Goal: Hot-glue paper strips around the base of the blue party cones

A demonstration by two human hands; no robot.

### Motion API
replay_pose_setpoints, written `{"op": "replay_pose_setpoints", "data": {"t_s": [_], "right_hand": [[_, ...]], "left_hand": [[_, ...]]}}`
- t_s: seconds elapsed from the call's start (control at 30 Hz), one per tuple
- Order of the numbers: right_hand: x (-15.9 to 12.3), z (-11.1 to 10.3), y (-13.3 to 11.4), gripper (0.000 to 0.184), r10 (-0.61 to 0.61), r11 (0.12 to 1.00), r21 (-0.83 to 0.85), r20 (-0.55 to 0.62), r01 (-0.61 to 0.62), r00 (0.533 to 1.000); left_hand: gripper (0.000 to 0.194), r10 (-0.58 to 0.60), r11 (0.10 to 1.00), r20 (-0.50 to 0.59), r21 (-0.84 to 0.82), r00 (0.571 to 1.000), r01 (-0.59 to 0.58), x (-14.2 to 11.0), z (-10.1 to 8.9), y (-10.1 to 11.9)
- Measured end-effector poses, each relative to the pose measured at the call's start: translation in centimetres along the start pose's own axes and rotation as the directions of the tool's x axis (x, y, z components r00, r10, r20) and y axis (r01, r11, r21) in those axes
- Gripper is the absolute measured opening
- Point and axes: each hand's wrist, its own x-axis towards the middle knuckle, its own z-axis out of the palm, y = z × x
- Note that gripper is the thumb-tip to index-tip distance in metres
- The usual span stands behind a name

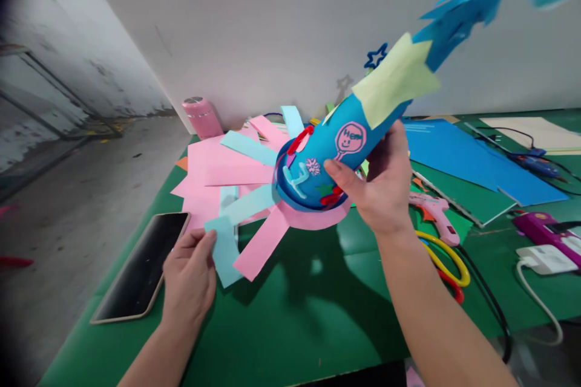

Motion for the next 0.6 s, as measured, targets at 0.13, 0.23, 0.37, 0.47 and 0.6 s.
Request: {"op": "replay_pose_setpoints", "data": {"t_s": [0.13, 0.23, 0.37, 0.47, 0.6], "right_hand": [[-1.9, 1.1, 2.2, 0.060, 0.182, 0.969, -0.183, 0.059, -0.169, 0.982], [-3.4, 1.9, 3.8, 0.063, 0.276, 0.933, -0.278, 0.145, -0.228, 0.950], [-3.9, 2.4, 4.3, 0.067, 0.284, 0.920, -0.320, 0.145, -0.226, 0.948], [-3.7, 2.4, 3.9, 0.064, 0.273, 0.927, -0.304, 0.145, -0.219, 0.951], [-4.0, 2.5, 3.9, 0.064, 0.271, 0.927, -0.310, 0.171, -0.210, 0.947]], "left_hand": [[0.012, 0.169, 0.983, -0.201, -0.038, 0.965, -0.180, 0.3, -0.1, 0.9], [0.012, 0.249, 0.961, -0.299, -0.041, 0.921, -0.273, 0.7, -0.2, 1.5], [0.011, 0.272, 0.955, -0.315, -0.027, 0.909, -0.295, 0.9, -0.3, 1.6], [0.011, 0.245, 0.967, -0.239, -0.011, 0.940, -0.254, 0.6, -0.3, 1.1], [0.010, 0.170, 0.985, -0.032, 0.020, 0.985, -0.170, 0.0, -0.2, 0.3]]}}
